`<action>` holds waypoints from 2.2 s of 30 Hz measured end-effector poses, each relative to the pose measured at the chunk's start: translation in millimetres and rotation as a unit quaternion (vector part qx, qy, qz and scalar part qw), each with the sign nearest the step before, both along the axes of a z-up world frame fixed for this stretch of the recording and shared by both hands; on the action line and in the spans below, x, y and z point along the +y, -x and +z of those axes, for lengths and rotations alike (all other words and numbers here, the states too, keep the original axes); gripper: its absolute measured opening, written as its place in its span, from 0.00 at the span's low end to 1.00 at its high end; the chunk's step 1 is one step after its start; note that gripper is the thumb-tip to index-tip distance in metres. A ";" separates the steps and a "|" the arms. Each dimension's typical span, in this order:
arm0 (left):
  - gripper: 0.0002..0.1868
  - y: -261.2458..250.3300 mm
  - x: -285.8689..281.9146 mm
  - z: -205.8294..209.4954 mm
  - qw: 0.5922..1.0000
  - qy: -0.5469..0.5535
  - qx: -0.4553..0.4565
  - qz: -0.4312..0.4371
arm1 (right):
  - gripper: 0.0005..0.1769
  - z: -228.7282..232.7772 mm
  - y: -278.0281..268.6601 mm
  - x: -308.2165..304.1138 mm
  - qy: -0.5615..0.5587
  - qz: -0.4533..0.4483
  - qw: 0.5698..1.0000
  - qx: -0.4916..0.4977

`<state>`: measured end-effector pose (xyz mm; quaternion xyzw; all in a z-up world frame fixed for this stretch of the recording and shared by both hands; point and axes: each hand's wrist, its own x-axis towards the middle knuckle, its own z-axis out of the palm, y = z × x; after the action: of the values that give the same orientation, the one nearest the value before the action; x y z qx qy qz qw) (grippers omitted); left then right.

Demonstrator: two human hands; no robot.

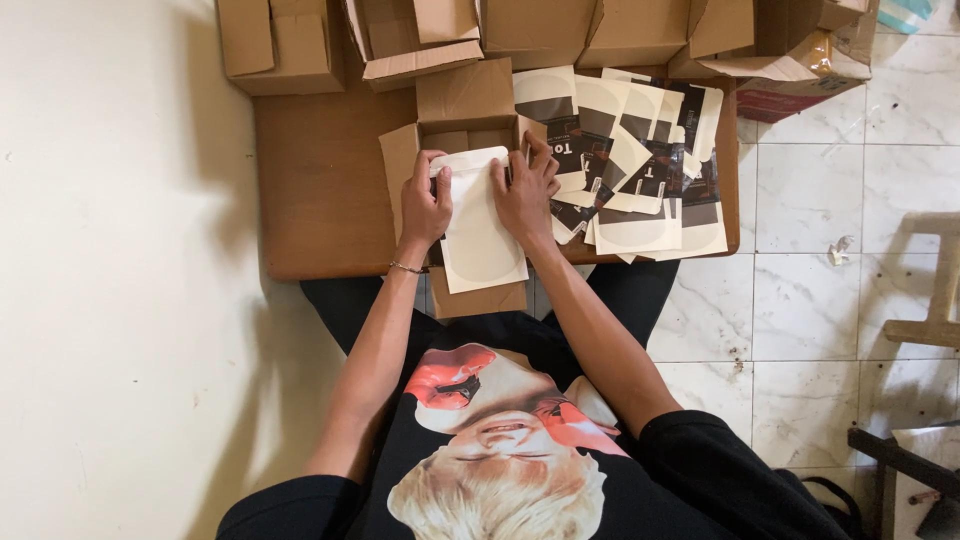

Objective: The person folds a white bag, inserts it into a cardboard box, and then handles several printed coffee bags.

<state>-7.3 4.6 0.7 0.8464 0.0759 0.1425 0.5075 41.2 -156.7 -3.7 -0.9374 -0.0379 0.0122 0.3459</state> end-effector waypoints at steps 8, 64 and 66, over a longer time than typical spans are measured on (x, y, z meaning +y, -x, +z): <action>0.09 -0.6 0.5 -4.2 1.000 0.004 -0.007 0.001 | 0.33 8.6 2.1 0.3 0.006 0.014 1.000 0.003; 0.14 1.0 -0.5 5.5 0.998 0.026 0.059 -0.025 | 0.15 -3.1 6.8 5.9 0.087 0.089 0.987 -0.098; 0.15 2.2 0.1 5.2 0.998 0.021 0.054 -0.026 | 0.11 -3.4 7.7 7.7 0.084 0.074 0.988 -0.108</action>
<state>-9.6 4.7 5.9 0.8436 0.0842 0.0816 0.5239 33.5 -149.0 -7.1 -0.9537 -0.1431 -0.0606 0.2576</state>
